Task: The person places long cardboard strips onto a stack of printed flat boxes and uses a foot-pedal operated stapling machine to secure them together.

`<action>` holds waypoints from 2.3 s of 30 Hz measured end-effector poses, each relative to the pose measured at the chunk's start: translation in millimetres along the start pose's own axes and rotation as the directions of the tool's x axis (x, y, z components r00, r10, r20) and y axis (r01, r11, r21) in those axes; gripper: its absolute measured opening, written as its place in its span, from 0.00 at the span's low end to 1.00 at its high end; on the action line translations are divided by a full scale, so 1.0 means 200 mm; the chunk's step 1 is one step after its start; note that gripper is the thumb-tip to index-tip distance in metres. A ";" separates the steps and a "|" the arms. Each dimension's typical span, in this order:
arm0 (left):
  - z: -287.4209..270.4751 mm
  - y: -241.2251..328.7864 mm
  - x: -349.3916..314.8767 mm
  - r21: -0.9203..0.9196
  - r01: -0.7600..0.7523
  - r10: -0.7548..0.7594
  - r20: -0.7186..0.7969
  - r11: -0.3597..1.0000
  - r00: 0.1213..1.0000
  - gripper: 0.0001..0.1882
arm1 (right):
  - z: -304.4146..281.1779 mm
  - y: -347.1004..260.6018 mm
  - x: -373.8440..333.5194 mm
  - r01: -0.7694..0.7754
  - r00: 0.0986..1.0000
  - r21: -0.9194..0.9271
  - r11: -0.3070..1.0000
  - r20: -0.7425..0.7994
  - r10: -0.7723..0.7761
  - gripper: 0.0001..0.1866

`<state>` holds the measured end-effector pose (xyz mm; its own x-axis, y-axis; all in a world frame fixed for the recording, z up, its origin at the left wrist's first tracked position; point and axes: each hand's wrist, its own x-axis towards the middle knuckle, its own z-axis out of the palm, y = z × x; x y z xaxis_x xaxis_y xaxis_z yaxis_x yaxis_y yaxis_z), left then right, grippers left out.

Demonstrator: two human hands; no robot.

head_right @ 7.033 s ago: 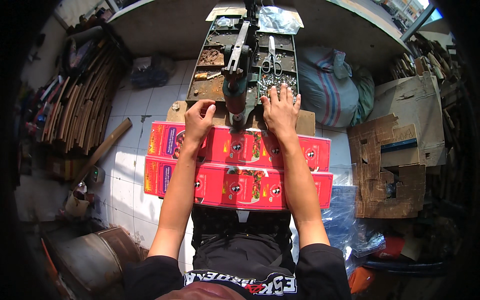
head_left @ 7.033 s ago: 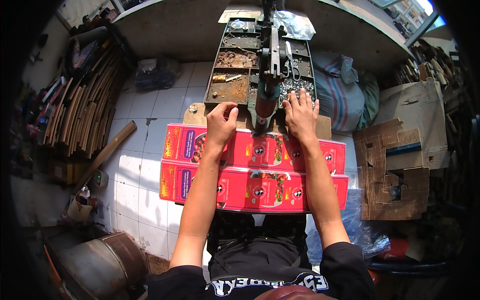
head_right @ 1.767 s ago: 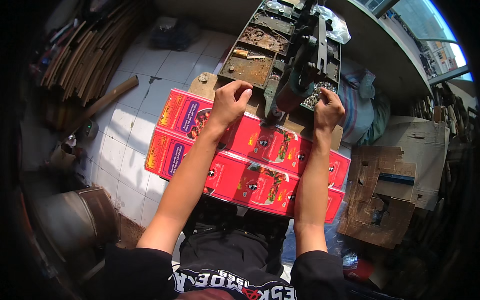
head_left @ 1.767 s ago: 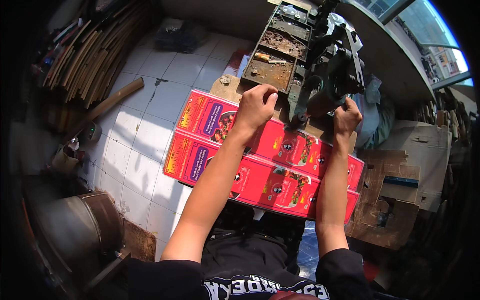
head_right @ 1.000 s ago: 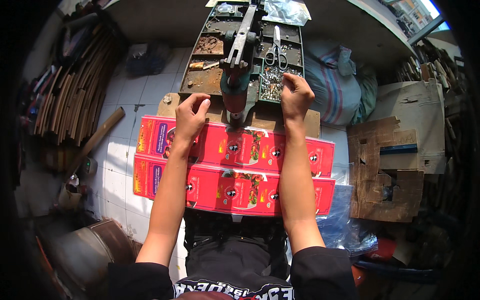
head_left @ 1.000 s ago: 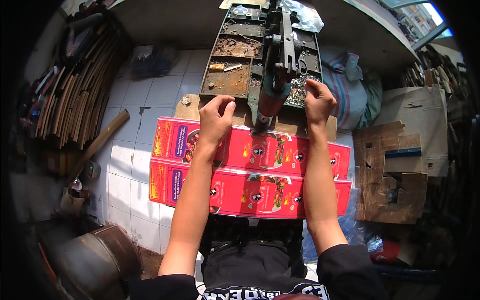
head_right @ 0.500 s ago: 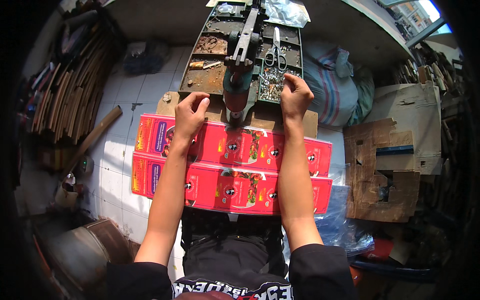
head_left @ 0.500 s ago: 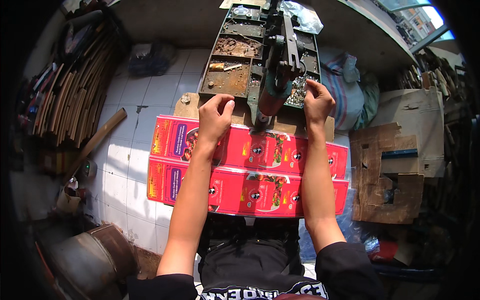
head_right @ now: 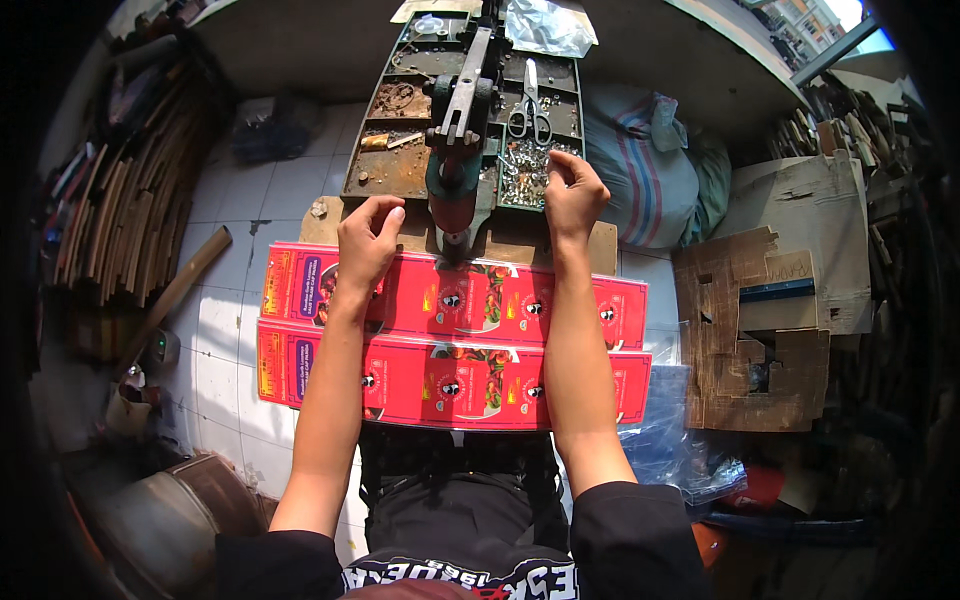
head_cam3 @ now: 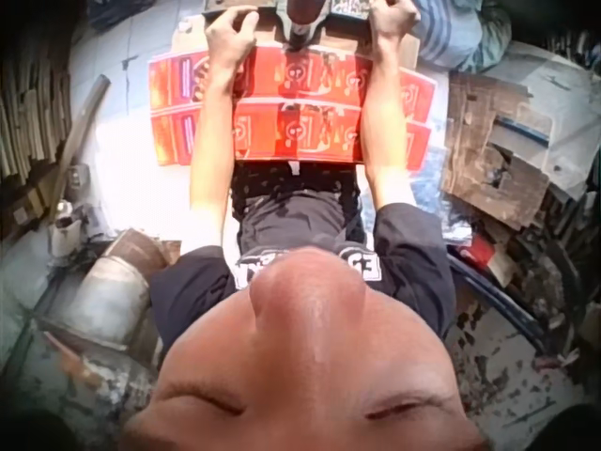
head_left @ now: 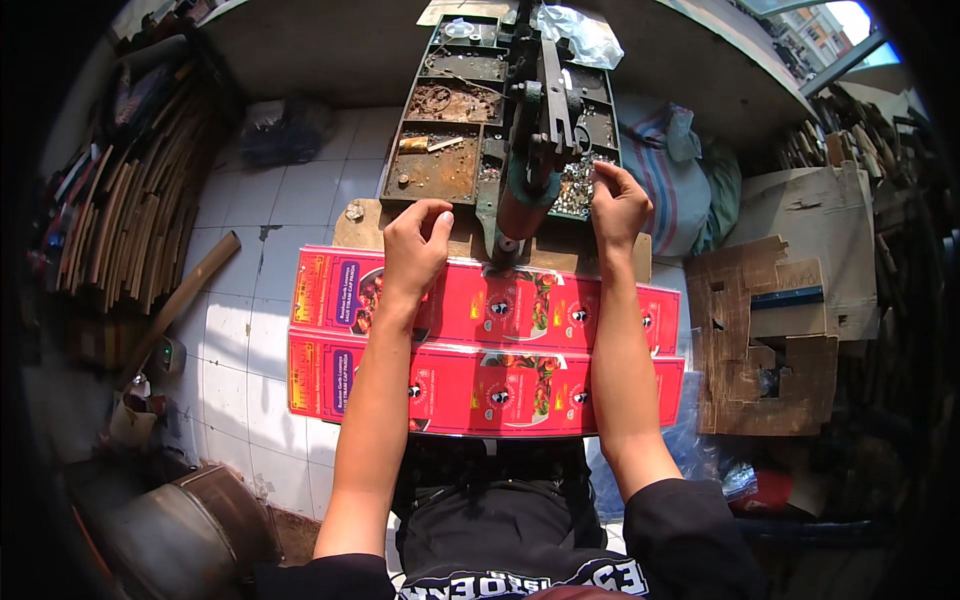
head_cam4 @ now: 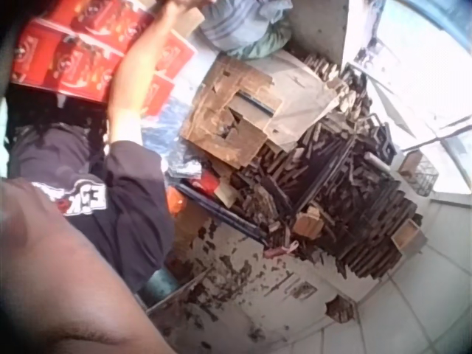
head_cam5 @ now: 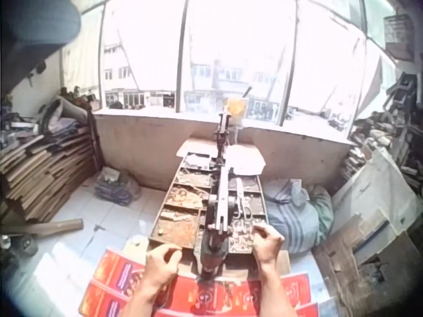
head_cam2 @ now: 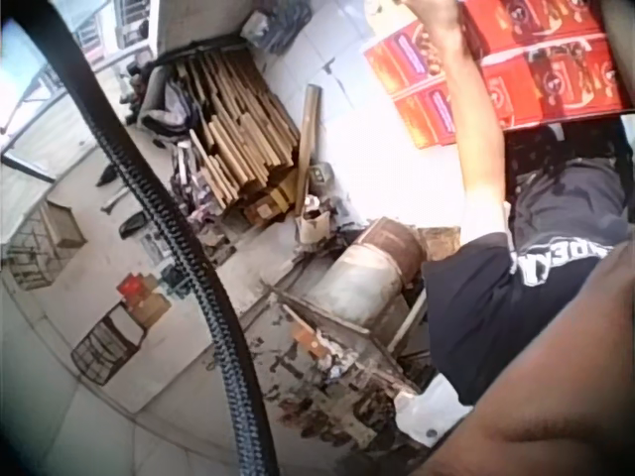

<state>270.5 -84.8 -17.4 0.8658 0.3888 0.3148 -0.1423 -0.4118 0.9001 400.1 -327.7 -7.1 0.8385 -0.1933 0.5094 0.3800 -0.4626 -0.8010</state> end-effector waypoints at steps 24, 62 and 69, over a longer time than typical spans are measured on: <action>0.00 0.00 0.00 0.013 0.048 -0.048 0.022 0.999 0.999 0.08 | 0.01 0.03 0.02 -0.015 0.999 0.058 0.998 0.040 0.012 0.06; 0.00 0.00 0.01 0.013 -0.002 0.001 0.010 1.000 1.000 0.09 | -0.03 0.05 0.02 0.358 0.896 -0.328 0.874 0.385 -0.223 0.07; 0.00 0.00 0.00 0.003 0.020 -0.020 0.009 1.000 1.000 0.09 | -0.03 0.03 0.02 0.353 0.882 -0.328 0.876 0.429 -0.195 0.07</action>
<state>270.7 -84.8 -16.9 0.8730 0.3894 0.2937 -0.1233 -0.4065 0.9053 403.2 -336.5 -9.2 0.8329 0.2910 0.4708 0.5013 -0.7571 -0.4189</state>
